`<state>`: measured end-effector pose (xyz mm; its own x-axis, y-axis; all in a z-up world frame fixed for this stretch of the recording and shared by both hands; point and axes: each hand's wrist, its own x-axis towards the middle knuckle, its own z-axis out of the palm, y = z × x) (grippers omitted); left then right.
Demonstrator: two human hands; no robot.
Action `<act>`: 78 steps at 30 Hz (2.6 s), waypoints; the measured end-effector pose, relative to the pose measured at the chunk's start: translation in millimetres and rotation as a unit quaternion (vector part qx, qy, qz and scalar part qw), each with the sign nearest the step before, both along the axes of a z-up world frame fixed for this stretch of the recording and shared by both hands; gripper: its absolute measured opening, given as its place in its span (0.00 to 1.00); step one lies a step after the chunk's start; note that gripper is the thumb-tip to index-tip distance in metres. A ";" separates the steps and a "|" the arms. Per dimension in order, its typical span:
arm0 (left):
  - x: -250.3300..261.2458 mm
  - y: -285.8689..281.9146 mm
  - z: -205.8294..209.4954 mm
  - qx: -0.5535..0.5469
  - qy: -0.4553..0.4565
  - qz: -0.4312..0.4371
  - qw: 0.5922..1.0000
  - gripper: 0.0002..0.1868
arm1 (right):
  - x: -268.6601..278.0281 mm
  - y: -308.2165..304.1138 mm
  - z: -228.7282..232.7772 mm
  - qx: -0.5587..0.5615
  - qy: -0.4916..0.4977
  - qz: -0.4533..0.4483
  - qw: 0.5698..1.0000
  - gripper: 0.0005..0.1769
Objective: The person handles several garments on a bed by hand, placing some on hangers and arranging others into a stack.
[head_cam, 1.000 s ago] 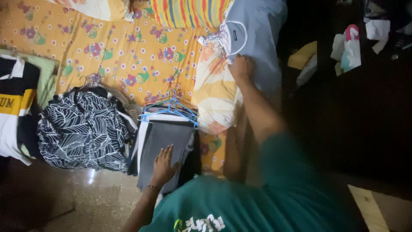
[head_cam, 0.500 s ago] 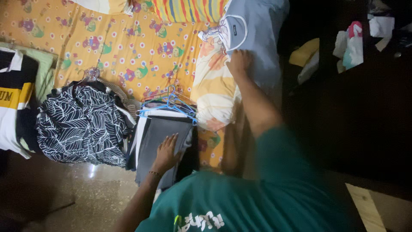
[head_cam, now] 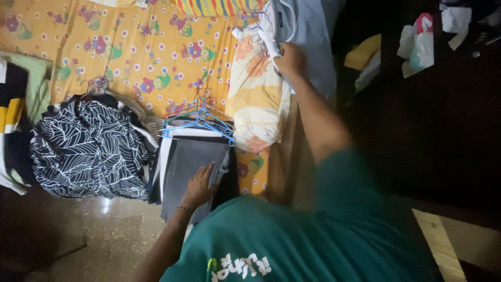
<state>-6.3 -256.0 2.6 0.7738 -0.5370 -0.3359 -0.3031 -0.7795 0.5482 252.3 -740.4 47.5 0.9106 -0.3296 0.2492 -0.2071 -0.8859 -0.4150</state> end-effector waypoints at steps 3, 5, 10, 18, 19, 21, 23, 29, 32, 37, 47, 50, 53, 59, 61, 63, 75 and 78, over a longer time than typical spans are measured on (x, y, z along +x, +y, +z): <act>4.3 -2.1 1.6 -0.018 -0.005 -0.006 1.000 0.41 | 9.5 -21.9 -3.0 0.113 -0.007 0.036 0.993 0.12; 7.6 -3.3 4.5 -0.027 0.004 -0.007 1.000 0.41 | 17.9 -38.0 -11.0 0.168 -0.017 0.067 0.983 0.15; 10.7 -4.7 9.4 -0.034 0.016 -0.008 0.999 0.41 | 32.6 -70.5 -20.3 0.201 -0.162 0.062 0.964 0.18; 21.1 -23.5 7.3 -0.104 -0.112 -0.046 0.987 0.39 | -56.0 -162.2 27.4 0.337 -0.344 -0.093 0.871 0.22; 24.2 -31.1 13.3 -0.105 -0.112 -0.047 0.987 0.39 | -75.8 -169.4 42.8 0.388 -0.365 -0.132 0.836 0.25; 33.1 -50.2 32.4 -0.124 -0.101 -0.059 0.985 0.40 | -108.8 -178.7 84.0 0.466 -0.410 -0.096 0.778 0.32; 40.6 -72.2 60.8 -0.177 -0.090 -0.059 0.978 0.41 | -135.1 -162.1 128.0 0.474 -0.416 -0.090 0.771 0.32; 65.4 -148.3 202.5 -0.395 -0.018 -0.115 0.911 0.36 | -233.9 -9.9 251.3 0.510 -0.470 0.010 0.720 0.34; 65.2 -163.2 286.9 -0.473 -0.011 -0.139 0.870 0.32 | -260.2 87.4 255.2 0.393 -0.496 0.074 0.771 0.33; 29.9 -122.9 372.1 -0.407 -0.003 -0.105 0.907 0.31 | -300.0 220.6 236.8 0.217 -0.361 0.178 0.889 0.18; -40.1 80.0 316.0 -0.459 0.109 0.077 0.878 0.15 | -349.4 396.5 270.3 0.245 -0.053 0.411 0.877 0.37; -78.0 163.7 294.1 -0.477 0.103 0.094 0.867 0.14 | -369.8 434.5 298.8 0.217 -0.020 0.596 0.773 0.33; -123.8 232.2 289.2 -0.463 0.054 0.157 0.870 0.14 | -384.8 450.9 311.8 0.153 -0.068 0.719 0.674 0.13; -201.7 350.7 346.7 -0.325 -0.227 0.113 0.911 0.11 | -373.9 499.8 346.0 -0.088 -0.431 0.380 0.814 0.20; -212.5 379.4 357.3 -0.255 -0.201 0.145 0.935 0.12 | -353.6 518.6 350.3 -0.034 -0.318 0.488 0.812 0.18; -217.5 411.3 362.5 -0.199 -0.198 0.175 0.944 0.10 | -336.6 545.5 340.1 0.012 -0.198 0.582 0.789 0.16; -179.8 579.0 320.8 0.041 -0.348 0.329 0.877 0.10 | -237.3 719.0 234.3 0.243 0.181 0.648 0.698 0.10; -163.1 621.0 301.2 0.037 -0.363 0.335 0.869 0.08 | -218.1 755.2 213.6 0.284 0.123 0.632 0.710 0.13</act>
